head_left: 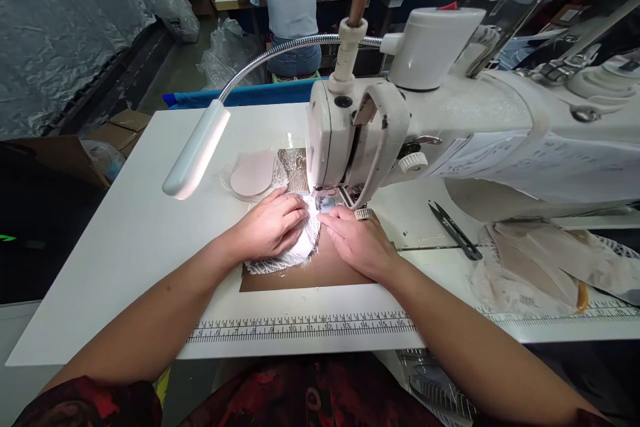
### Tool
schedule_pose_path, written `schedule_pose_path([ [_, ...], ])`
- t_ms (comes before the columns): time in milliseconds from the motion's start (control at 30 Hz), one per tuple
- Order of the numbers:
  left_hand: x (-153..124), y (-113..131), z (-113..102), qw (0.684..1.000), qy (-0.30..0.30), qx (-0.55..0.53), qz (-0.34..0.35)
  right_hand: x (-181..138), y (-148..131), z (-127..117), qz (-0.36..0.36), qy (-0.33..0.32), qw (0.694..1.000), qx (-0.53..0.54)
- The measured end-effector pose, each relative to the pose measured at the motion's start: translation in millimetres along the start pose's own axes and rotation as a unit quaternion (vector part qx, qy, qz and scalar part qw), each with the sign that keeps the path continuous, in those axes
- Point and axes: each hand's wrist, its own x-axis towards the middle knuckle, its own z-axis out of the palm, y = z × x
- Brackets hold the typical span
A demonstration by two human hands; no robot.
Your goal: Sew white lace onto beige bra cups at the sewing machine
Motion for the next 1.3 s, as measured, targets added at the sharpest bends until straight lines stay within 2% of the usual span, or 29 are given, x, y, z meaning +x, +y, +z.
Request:
schedule_pose_path([
  [267, 3, 10, 6, 0.999, -0.006, 0.012, 0.029, 2, 2, 2, 0.029, 0.041, 0.999, 0.022],
  [400, 2, 10, 7, 0.999, 0.005, -0.008, 0.046, 1, 2, 2, 0.017, 0.04, 0.999, 0.023],
  [633, -4, 4, 12, 0.999, 0.012, -0.016, 0.036, 0, 0, 4, -0.003, 0.017, 1.0, 0.002],
  [1067, 0, 2, 12, 1.0, -0.002, -0.002, 0.005, 3, 0, 10, -0.008, 0.044, 0.999, -0.03],
  [1300, 0, 1, 13, 1.0, -0.027, 0.005, -0.012, 2, 1, 7, -0.019, 0.031, 0.999, -0.011],
])
